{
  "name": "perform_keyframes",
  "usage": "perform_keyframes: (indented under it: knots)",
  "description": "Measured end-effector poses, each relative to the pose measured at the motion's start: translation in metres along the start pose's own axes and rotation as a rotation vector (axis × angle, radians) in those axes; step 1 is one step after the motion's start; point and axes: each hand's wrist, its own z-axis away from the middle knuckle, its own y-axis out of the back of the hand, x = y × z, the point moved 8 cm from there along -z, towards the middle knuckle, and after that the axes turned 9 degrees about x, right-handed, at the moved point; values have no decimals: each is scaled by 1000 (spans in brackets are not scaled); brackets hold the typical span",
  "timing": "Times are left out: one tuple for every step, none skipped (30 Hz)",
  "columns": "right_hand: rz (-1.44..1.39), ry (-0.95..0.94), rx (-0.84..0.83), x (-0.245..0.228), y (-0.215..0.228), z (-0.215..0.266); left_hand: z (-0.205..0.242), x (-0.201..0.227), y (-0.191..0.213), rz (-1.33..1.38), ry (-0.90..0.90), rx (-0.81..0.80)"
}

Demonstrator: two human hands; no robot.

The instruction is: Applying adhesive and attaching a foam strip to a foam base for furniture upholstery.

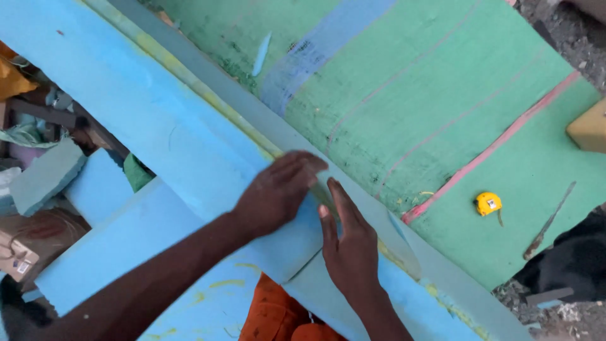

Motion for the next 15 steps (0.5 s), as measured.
perform_keyframes:
  knots:
    - [0,-8,-2,2,-5,1,6,-10,3,4,5,-4]
    - [-7,-25,-15,4,-12,1,12,-20,3,-57,-5,-55]
    - [-19,-26,-22,3,-20,-5,15,-34,8,-130,-27,-99]
    - [-22,-19,-17,1,-26,-6,16,-40,6,-136,-34,-98]
    - [12,-55,-6,4,-30,-4,22,-41,0,-150,-58,-134]
    - [46,-90,6,6,-35,-2,28,-43,-6,-163,-83,-170]
    - [51,-90,-4,4,-37,0,30,-44,-7,-162,-73,-164]
    - [66,-109,8,4,-37,3,33,-45,-9,-133,-62,-182]
    - [77,-117,26,2,-39,1,32,-49,-9,-112,-60,-196]
    - [78,-105,24,5,-42,1,34,-52,-13,-120,-60,-187]
    - [123,-84,28,7,-45,2,38,-56,-15,-151,-37,-184]
    - [167,-63,33,9,-47,3,42,-60,-18,-182,-15,-181]
    - [166,-54,25,4,-43,-1,43,-61,-18,-190,-9,-174]
    - [167,-134,-23,6,-41,-4,47,-67,-25,-188,50,-238]
    - [168,-212,-63,8,-39,-9,48,-75,-32,-186,99,-302]
